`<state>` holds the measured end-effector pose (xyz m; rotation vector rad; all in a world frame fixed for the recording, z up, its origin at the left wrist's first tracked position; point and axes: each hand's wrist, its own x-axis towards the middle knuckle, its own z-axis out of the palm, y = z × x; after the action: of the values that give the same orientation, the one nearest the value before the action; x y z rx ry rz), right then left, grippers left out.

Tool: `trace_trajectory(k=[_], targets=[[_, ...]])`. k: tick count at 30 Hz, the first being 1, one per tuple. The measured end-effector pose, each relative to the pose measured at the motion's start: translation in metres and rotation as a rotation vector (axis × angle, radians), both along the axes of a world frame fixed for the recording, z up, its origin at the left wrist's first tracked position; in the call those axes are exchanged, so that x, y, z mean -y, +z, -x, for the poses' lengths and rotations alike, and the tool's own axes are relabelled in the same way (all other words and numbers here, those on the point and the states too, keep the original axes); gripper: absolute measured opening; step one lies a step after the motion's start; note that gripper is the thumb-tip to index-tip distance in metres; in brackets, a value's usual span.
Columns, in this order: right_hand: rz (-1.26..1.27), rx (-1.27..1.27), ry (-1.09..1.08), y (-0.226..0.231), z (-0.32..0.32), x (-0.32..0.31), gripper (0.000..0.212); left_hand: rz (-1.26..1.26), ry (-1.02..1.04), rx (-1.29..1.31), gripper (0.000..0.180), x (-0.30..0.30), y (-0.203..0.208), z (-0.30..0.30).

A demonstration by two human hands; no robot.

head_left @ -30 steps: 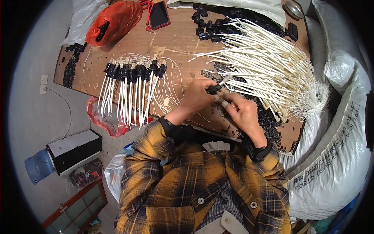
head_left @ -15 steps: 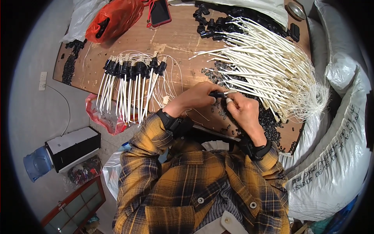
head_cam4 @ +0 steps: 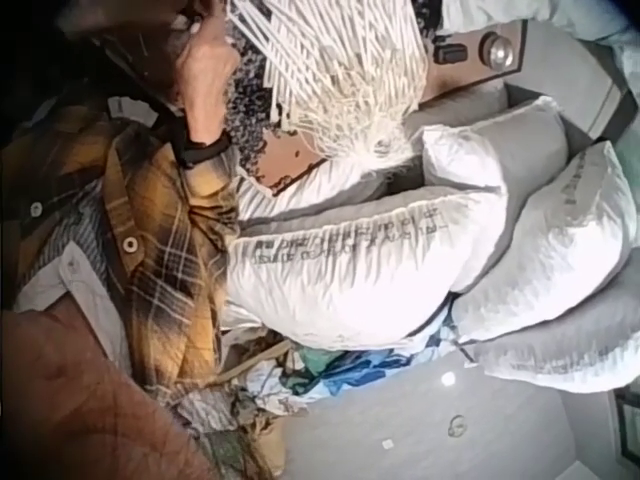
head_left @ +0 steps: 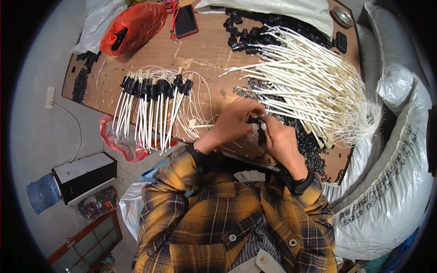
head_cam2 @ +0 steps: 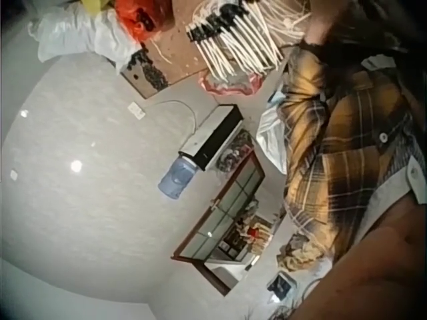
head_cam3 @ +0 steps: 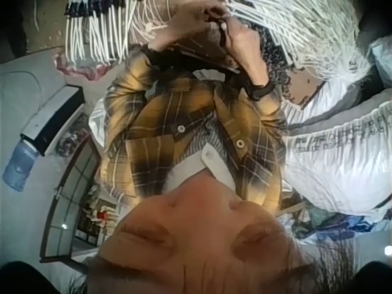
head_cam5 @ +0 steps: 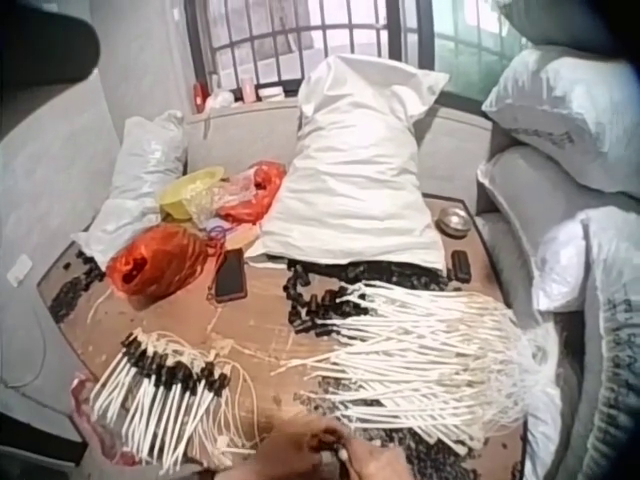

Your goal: The person assembles electrical components by hand, picking up a white wire and a black connector, fitting them together, and then placing the completed assembly onto a pile on the table.

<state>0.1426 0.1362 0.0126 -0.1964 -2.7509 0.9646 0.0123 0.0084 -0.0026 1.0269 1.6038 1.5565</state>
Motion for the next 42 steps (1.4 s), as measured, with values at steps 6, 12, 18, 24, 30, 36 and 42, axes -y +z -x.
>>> trace_trajectory(k=[6, 12, 18, 24, 30, 36, 42], targets=[[0.042, -0.054, -0.083, 0.0, -0.002, 0.006, 0.018, 0.218, 0.095, -0.272, 0.039, 0.007, 0.007, -0.014], [0.101, -0.027, -0.117, 0.005, -0.003, 0.005, 0.017, 0.184, 0.187, -0.51, 0.042, 0.014, 0.001, -0.009], [0.175, 0.002, -0.003, 0.002, 0.0, -0.002, 0.02, 0.207, 0.022, -0.272, 0.043, 0.014, 0.003, -0.002], [0.124, 0.114, -0.083, 0.016, -0.005, 0.002, 0.019, 0.239, 0.044, -0.345, 0.043, 0.016, 0.001, -0.007], [0.391, 0.037, -0.254, 0.007, -0.006, 0.004, 0.013, 0.15, 0.103, -0.475, 0.04, 0.013, 0.004, -0.01], [0.261, -0.047, -0.059, 0.007, -0.005, 0.004, 0.013, 0.117, 0.075, -0.308, 0.038, 0.011, 0.007, -0.009], [0.081, -0.082, -0.064, 0.006, -0.003, 0.01, 0.014, -0.094, 0.194, -0.519, 0.032, 0.013, 0.0, -0.004]])
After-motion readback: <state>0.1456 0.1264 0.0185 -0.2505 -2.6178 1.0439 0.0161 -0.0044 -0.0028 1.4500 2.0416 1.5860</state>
